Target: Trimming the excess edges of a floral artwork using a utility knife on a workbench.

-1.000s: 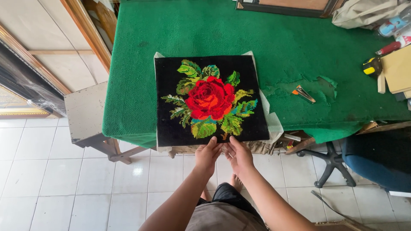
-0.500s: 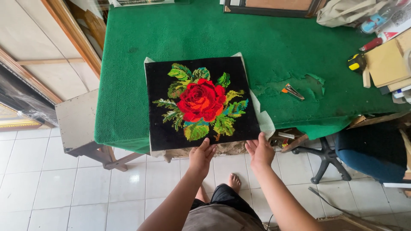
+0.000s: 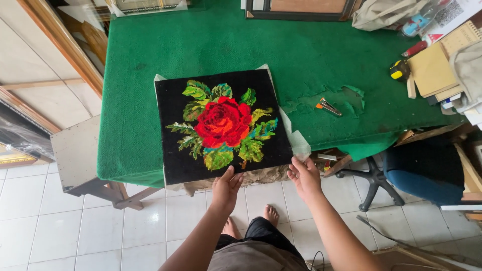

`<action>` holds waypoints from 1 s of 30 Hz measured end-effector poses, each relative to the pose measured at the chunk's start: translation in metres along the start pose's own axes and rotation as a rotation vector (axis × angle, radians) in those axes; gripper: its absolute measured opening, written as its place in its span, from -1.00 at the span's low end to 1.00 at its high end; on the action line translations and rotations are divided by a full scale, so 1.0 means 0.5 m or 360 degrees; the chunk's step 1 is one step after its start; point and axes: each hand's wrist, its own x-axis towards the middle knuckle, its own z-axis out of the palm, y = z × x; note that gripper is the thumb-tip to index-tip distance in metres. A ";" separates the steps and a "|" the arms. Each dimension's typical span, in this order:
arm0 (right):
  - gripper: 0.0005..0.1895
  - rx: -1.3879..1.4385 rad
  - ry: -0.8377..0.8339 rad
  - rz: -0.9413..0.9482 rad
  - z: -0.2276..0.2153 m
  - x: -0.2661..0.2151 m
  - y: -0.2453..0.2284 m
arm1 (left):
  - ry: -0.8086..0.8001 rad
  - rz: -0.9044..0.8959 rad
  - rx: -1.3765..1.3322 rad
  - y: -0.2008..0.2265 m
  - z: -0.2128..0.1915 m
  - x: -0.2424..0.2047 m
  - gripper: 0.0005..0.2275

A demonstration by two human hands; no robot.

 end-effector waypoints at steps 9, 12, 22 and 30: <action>-0.65 0.0375 0.0163 0.0160 0.023 -0.058 -0.026 | -0.0026 -0.0033 -0.0013 0.006 0.004 -0.006 -0.69; -0.69 0.0408 -0.0053 0.0329 0.034 -0.066 -0.015 | -0.0075 -0.0056 -0.0033 0.004 -0.002 -0.005 -0.67; -0.76 0.0553 0.0039 0.0498 -0.019 0.062 0.073 | -0.0123 -0.0100 -0.0048 -0.001 -0.019 0.005 -0.78; -0.70 -0.0720 0.0822 -0.0879 -0.017 0.057 -0.059 | 0.0006 -0.0150 -0.0115 0.015 0.015 -0.018 -0.83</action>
